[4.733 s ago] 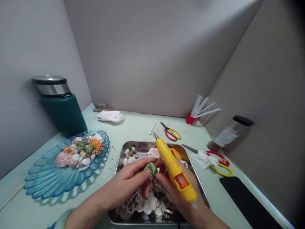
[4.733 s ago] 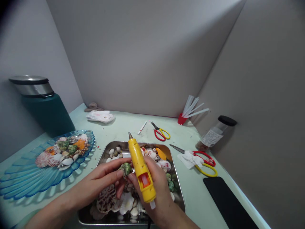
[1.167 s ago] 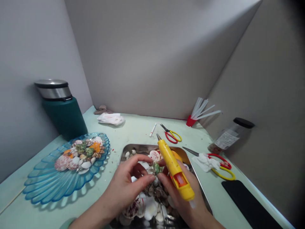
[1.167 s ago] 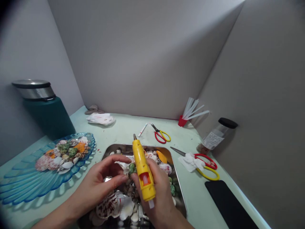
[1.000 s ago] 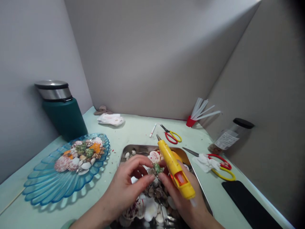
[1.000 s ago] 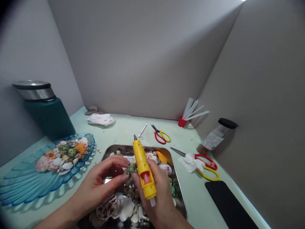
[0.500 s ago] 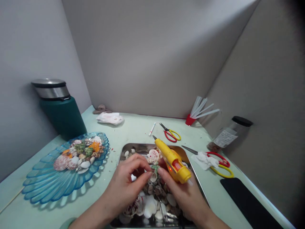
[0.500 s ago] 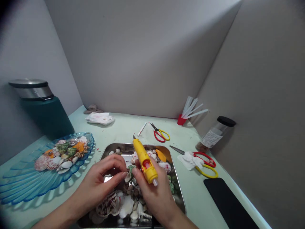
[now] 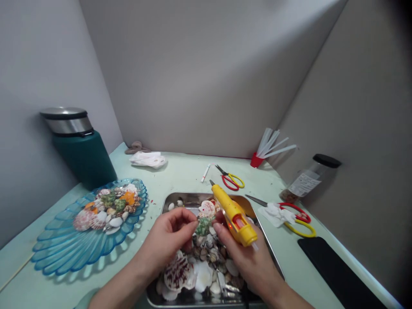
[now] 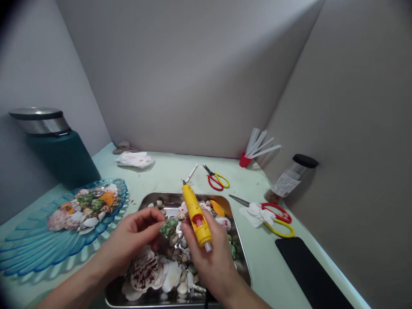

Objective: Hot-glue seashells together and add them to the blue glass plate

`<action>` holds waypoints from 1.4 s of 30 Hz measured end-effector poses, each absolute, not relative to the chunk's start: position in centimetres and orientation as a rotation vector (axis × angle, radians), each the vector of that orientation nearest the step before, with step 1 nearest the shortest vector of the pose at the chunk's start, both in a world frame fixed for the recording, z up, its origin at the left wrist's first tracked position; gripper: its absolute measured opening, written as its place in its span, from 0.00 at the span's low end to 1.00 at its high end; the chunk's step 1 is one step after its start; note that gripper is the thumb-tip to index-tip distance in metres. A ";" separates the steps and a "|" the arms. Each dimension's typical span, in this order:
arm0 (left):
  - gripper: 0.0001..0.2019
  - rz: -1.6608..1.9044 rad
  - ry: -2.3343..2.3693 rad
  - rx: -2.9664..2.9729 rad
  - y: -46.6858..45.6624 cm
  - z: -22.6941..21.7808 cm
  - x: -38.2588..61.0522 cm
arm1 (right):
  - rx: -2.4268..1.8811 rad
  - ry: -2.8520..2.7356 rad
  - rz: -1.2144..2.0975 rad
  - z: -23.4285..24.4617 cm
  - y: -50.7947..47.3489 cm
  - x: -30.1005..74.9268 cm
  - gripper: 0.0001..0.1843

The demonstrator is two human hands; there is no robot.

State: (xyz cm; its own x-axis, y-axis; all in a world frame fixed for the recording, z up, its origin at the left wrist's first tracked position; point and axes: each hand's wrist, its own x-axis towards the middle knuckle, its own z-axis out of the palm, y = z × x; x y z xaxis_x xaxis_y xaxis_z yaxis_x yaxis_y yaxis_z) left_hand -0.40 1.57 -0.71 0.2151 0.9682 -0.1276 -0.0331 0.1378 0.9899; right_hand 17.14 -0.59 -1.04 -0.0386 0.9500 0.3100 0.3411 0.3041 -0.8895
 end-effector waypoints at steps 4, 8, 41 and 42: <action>0.07 0.979 0.913 0.957 1.7 -0.5 -0.8 | -1.172 -1.555 0.762 -0.9 -0.7 16.9 0.08; 0.06 0.966 0.760 0.796 1.9 -0.8 -1.0 | -1.142 -1.545 0.757 -0.9 -0.8 16.8 0.08; 0.10 0.922 0.970 1.039 1.3 -0.3 -0.4 | -1.120 -1.693 0.519 -1.1 -0.9 16.9 0.10; 0.10 0.921 0.971 1.044 1.3 -0.2 -0.5 | -1.119 -1.691 0.511 -1.1 -0.9 16.9 0.11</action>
